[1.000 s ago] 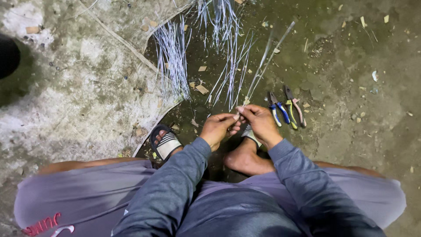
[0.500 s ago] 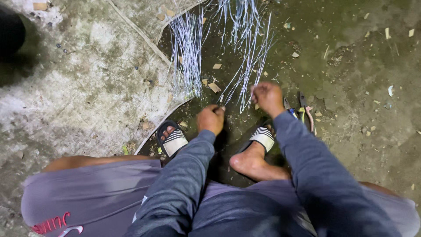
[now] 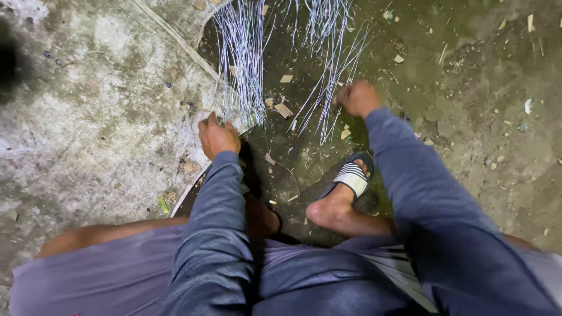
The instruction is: The person sits on the floor and repeatedly twists thin metal wires into loops using pliers. They pick up individual wires, bend them into a loop, and use pliers to twist the ends together, then place the finished pieces on the floor.
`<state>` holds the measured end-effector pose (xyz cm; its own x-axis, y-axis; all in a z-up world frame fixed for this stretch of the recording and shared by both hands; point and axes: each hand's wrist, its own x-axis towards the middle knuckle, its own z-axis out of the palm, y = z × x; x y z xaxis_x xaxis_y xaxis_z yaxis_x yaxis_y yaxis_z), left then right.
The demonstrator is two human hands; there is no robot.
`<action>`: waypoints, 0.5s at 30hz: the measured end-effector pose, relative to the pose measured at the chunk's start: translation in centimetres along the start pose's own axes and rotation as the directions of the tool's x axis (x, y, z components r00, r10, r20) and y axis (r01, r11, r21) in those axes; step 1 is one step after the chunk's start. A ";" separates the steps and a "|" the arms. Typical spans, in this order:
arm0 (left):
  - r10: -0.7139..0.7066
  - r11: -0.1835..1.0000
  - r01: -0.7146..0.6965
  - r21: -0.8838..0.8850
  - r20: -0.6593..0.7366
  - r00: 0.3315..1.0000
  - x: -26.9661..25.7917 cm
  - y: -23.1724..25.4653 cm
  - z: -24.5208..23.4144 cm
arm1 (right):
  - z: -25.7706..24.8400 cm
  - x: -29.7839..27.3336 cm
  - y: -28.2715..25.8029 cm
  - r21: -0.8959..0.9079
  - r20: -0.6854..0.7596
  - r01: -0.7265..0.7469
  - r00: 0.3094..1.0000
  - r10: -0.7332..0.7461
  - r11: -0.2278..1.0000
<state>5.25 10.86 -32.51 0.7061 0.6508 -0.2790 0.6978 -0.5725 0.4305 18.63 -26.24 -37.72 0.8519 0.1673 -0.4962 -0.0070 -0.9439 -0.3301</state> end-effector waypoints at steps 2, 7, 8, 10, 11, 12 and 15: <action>-0.075 0.997 0.074 0.015 0.092 0.993 0.4 0.0 0.1 | 3.7 -2.4 1.0 -0.082 0.134 -0.064 0.988 0.075 0.995; -0.048 0.999 0.050 -0.017 0.124 0.991 0.6 -0.9 1.3 | 9.3 -7.6 1.5 0.150 0.105 -0.268 0.961 0.255 0.952; -0.001 0.999 0.006 -0.043 0.121 0.993 0.6 -1.3 1.5 | 9.9 -8.0 1.4 0.178 0.071 -0.292 0.956 0.284 0.940; 0.040 0.996 -0.032 -0.078 0.094 0.995 0.4 -2.1 2.1 | 10.6 -8.6 1.2 0.338 0.062 -0.332 0.942 0.331 0.881; 0.034 0.996 -0.027 -0.088 0.071 0.997 0.3 -2.4 2.4 | 10.9 -8.8 1.0 0.416 0.062 -0.345 0.934 0.352 0.842; 0.032 0.994 -0.028 -0.106 0.039 0.999 0.7 -2.5 2.6 | 10.8 -8.5 0.8 0.406 0.067 -0.316 0.946 0.317 0.857; -0.076 0.973 0.108 -0.205 0.159 0.984 1.0 -2.8 2.5 | 10.7 -8.7 0.7 0.374 0.082 -0.280 0.959 0.270 0.884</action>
<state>4.35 11.90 -36.13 0.6615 0.6048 -0.4435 0.7303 -0.3849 0.5644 5.63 -25.30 -42.27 0.7728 -0.0709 -0.6307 -0.4410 -0.7746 -0.4533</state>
